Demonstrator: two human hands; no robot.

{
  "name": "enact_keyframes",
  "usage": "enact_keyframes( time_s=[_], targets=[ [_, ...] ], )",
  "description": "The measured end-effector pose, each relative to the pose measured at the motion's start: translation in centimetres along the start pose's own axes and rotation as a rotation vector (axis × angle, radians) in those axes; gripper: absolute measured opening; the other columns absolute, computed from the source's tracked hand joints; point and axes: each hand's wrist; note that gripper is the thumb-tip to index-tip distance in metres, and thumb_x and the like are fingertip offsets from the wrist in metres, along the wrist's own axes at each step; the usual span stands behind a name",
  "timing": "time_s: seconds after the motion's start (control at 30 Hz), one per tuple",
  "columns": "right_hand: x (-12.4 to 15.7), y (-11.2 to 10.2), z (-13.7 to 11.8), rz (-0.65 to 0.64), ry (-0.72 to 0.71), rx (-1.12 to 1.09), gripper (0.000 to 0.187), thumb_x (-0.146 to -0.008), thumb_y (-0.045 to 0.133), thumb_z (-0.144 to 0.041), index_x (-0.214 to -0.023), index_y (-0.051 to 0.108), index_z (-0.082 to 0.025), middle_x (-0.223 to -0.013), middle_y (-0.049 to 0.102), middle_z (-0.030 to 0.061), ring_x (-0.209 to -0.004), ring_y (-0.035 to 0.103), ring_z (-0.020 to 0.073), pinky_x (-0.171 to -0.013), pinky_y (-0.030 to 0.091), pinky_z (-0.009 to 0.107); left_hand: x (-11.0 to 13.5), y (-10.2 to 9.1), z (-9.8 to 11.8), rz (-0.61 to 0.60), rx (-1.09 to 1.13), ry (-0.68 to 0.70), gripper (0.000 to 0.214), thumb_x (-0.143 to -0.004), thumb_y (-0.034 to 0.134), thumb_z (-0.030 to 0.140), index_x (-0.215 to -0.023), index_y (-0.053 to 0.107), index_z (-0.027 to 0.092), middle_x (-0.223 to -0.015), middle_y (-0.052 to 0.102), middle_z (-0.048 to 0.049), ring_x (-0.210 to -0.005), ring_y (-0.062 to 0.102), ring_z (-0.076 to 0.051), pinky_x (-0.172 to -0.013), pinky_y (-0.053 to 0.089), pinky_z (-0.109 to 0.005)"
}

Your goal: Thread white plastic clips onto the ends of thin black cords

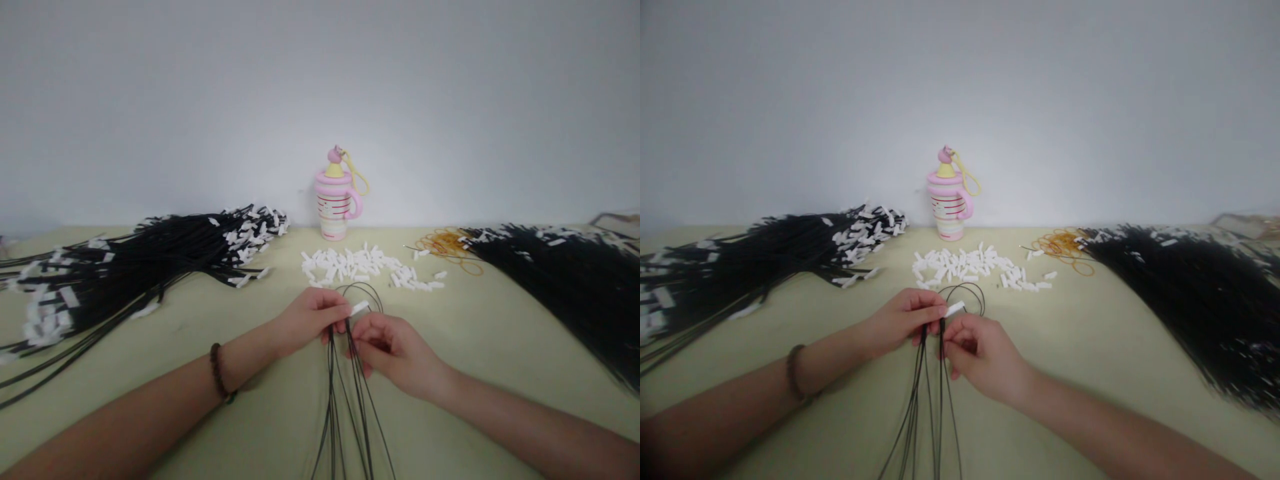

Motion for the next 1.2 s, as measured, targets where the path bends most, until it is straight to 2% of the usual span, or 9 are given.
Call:
enact_keyframes(
  time_s=[0.07, 0.27, 0.43, 0.57, 0.77, 1.0, 1.13, 1.2],
  targets=[
    [-0.1, 0.1, -0.1, -0.013, 0.023, 0.072, 0.009, -0.075, 0.044, -0.019, -0.077, 0.048, -0.011, -0.065, 0.051, -0.0010, -0.047, 0.045, 0.0021, -0.046, 0.039, 0.014, 0.0, -0.1, 0.0, 0.000, 0.025, -0.001, 0.023, -0.075, 0.053, 0.034, -0.070, 0.054, 0.011, -0.055, 0.049, 0.0027, -0.042, 0.041, -0.003, -0.037, 0.032, -0.013],
    [-0.4, 0.2, -0.3, -0.054, 0.042, 0.278, 0.023, -0.078, 0.035, -0.017, -0.067, 0.055, -0.011, -0.054, 0.048, -0.0016, -0.042, 0.037, 0.0011, -0.041, 0.028, 0.012, 0.0, -0.3, -0.1, -0.019, 0.056, 0.019, 0.026, -0.074, 0.054, 0.036, -0.072, 0.054, 0.011, -0.057, 0.049, 0.0029, -0.043, 0.041, -0.002, -0.038, 0.032, -0.012],
    [-0.1, 0.2, -0.3, 0.026, -0.061, 0.417, 0.021, -0.074, 0.037, -0.012, -0.061, 0.053, -0.011, -0.050, 0.044, -0.0033, -0.046, 0.038, 0.0013, -0.043, 0.025, 0.011, -0.1, -0.4, -0.2, -0.014, 0.064, -0.010, 0.025, -0.073, 0.055, 0.037, -0.072, 0.053, 0.012, -0.056, 0.049, 0.0029, -0.044, 0.041, -0.003, -0.038, 0.032, -0.012],
    [0.2, 0.1, 0.0, 0.067, -0.126, 0.470, 0.019, -0.074, 0.037, -0.012, -0.061, 0.051, -0.012, -0.055, 0.047, -0.0029, -0.051, 0.040, 0.0023, -0.047, 0.028, 0.012, -0.1, -0.4, -0.3, -0.014, 0.052, -0.028, 0.026, -0.074, 0.055, 0.037, -0.072, 0.053, 0.012, -0.056, 0.049, 0.0028, -0.044, 0.041, -0.003, -0.038, 0.032, -0.012],
    [0.5, 0.2, 0.3, 0.111, -0.108, 0.380, 0.012, -0.072, 0.041, -0.014, -0.062, 0.048, -0.012, -0.056, 0.049, -0.0020, -0.051, 0.041, 0.0036, -0.048, 0.030, 0.014, -0.1, -0.3, 0.0, 0.005, 0.009, -0.037, 0.027, -0.073, 0.055, 0.038, -0.071, 0.054, 0.011, -0.056, 0.049, 0.0024, -0.042, 0.040, -0.003, -0.037, 0.032, -0.012],
    [0.4, 0.0, 0.0, 0.050, -0.030, 0.052, 0.007, -0.068, 0.047, -0.017, -0.071, 0.049, -0.011, -0.057, 0.050, -0.0018, -0.047, 0.042, 0.0024, -0.044, 0.032, 0.013, -0.3, -0.1, -0.1, 0.082, 0.021, -0.038, 0.026, -0.073, 0.054, 0.036, -0.066, 0.052, 0.011, -0.056, 0.050, 0.0021, -0.040, 0.040, -0.003, -0.035, 0.031, -0.013],
    [0.7, -0.5, -1.8, 0.093, 0.061, -0.068, 0.029, -0.063, 0.049, -0.013, -0.092, 0.047, -0.014, -0.049, 0.047, -0.0075, -0.036, 0.039, 0.0026, -0.036, 0.034, 0.013, -0.4, 0.0, 0.1, 0.098, 0.013, -0.037, 0.027, -0.073, 0.053, 0.036, -0.066, 0.052, 0.011, -0.057, 0.050, 0.0018, -0.040, 0.040, -0.003, -0.035, 0.032, -0.014],
    [1.1, -1.2, -3.7, 0.067, 0.098, -0.112, 0.028, -0.062, 0.048, -0.011, -0.090, 0.049, -0.014, -0.045, 0.046, -0.0078, -0.033, 0.038, 0.0024, -0.033, 0.029, 0.012, -0.4, 0.1, 0.3, 0.098, 0.004, -0.041, 0.026, -0.074, 0.052, 0.036, -0.066, 0.052, 0.010, -0.057, 0.050, 0.0017, -0.039, 0.040, -0.003, -0.036, 0.033, -0.014]
  ],
)
Point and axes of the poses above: each hand's wrist, its own x-axis away from the middle knuckle, its own y-axis out of the palm, z = x × y
